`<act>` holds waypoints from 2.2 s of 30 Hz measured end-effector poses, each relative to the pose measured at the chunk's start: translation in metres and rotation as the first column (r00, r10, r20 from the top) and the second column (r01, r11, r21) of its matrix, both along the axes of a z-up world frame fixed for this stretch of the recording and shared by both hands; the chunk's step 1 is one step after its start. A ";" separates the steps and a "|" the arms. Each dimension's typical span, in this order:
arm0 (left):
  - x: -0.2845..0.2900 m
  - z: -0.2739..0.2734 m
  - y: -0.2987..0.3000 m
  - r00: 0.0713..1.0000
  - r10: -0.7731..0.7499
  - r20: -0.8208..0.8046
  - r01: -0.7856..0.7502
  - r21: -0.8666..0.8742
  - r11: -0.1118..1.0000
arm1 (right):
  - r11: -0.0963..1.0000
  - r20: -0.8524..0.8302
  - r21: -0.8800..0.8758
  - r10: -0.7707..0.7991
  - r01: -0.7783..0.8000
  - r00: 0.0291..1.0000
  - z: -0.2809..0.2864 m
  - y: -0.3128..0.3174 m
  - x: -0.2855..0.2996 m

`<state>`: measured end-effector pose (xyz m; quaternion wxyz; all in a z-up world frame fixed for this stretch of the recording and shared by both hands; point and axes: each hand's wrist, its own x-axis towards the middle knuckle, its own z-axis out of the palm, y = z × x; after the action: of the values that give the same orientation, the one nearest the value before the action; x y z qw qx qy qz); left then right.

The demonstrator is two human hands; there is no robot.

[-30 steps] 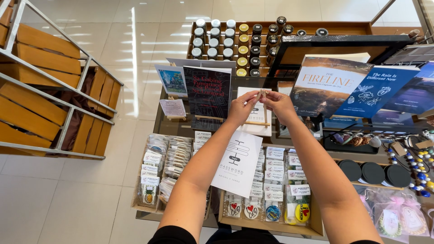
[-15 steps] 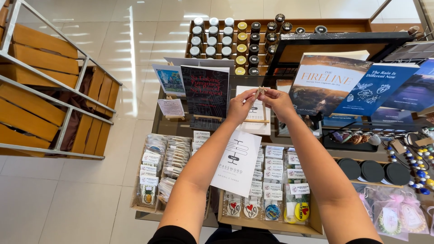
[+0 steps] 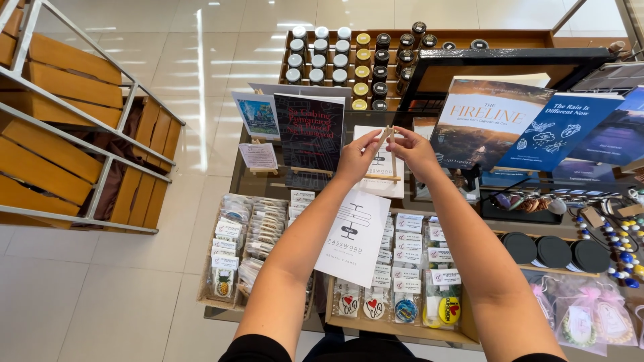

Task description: Cleaning and dusting books and souvenir gift items on a retail display table using a pink cloth.

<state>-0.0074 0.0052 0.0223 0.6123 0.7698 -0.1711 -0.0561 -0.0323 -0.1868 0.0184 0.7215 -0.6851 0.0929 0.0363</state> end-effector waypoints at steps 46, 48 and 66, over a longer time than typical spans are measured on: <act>-0.061 0.029 0.064 0.991 0.129 0.030 -0.132 0.144 0.981 | 0.960 0.201 -0.119 -0.227 0.254 0.953 0.038 0.004 -0.096; -0.051 0.022 0.052 0.981 0.191 0.025 -0.193 0.127 0.973 | 0.948 0.233 -0.102 -0.271 0.301 0.934 0.028 -0.001 -0.082; -0.037 -0.019 0.021 0.942 0.330 0.052 -0.334 0.191 0.923 | 0.926 0.168 -0.177 -0.307 0.335 0.937 -0.022 -0.010 -0.058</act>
<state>-0.0449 0.0260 0.0038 0.5319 0.8451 -0.0374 0.0389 -0.0905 -0.1967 -0.0035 0.6488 -0.7314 0.1570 -0.1394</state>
